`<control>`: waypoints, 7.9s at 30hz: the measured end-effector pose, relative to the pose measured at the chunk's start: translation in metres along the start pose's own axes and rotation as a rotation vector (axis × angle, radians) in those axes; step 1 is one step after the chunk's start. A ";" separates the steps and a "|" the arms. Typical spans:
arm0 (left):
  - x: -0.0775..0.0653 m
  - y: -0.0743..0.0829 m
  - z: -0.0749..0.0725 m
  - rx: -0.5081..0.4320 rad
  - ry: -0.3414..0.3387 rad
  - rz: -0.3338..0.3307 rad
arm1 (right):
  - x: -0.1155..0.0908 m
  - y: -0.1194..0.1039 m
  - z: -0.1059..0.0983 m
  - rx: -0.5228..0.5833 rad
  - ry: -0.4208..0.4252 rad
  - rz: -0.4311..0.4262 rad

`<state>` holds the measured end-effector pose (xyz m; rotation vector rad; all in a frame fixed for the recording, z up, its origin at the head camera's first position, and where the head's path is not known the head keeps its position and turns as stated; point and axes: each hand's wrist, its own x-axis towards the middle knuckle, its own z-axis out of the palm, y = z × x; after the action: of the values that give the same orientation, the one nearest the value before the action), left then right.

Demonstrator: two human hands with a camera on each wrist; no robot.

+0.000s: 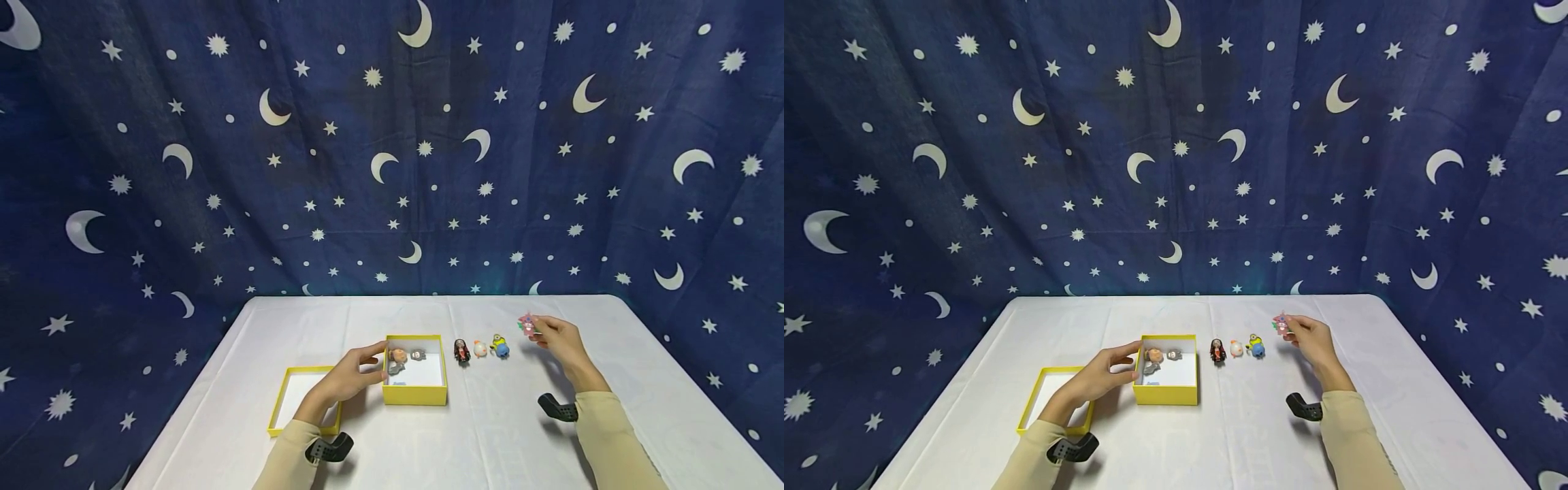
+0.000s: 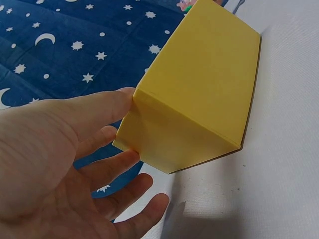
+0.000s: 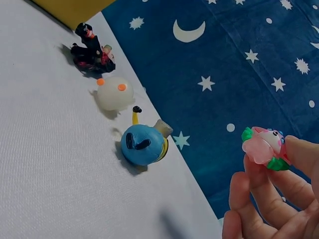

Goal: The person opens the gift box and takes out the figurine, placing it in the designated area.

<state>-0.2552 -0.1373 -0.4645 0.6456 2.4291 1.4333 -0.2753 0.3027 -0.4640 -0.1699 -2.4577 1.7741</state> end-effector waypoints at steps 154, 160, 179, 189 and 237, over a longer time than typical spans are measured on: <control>0.001 0.001 0.000 0.013 -0.003 -0.008 | -0.009 -0.017 0.033 -0.431 0.012 -0.128; 0.002 0.001 0.000 0.027 0.007 -0.024 | -0.010 -0.020 0.045 -0.418 -0.005 -0.201; 0.002 -0.001 0.001 0.030 0.000 -0.026 | -0.023 -0.029 0.083 -0.406 -0.095 -0.301; 0.002 -0.003 0.000 0.031 -0.001 -0.028 | -0.033 -0.036 0.107 -0.314 -0.161 -0.262; 0.001 0.001 0.000 -0.011 0.001 -0.046 | -0.055 -0.061 0.144 -0.380 -0.358 -0.447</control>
<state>-0.2560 -0.1359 -0.4634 0.5828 2.4191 1.4280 -0.2444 0.1403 -0.4526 0.6716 -2.7560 1.2269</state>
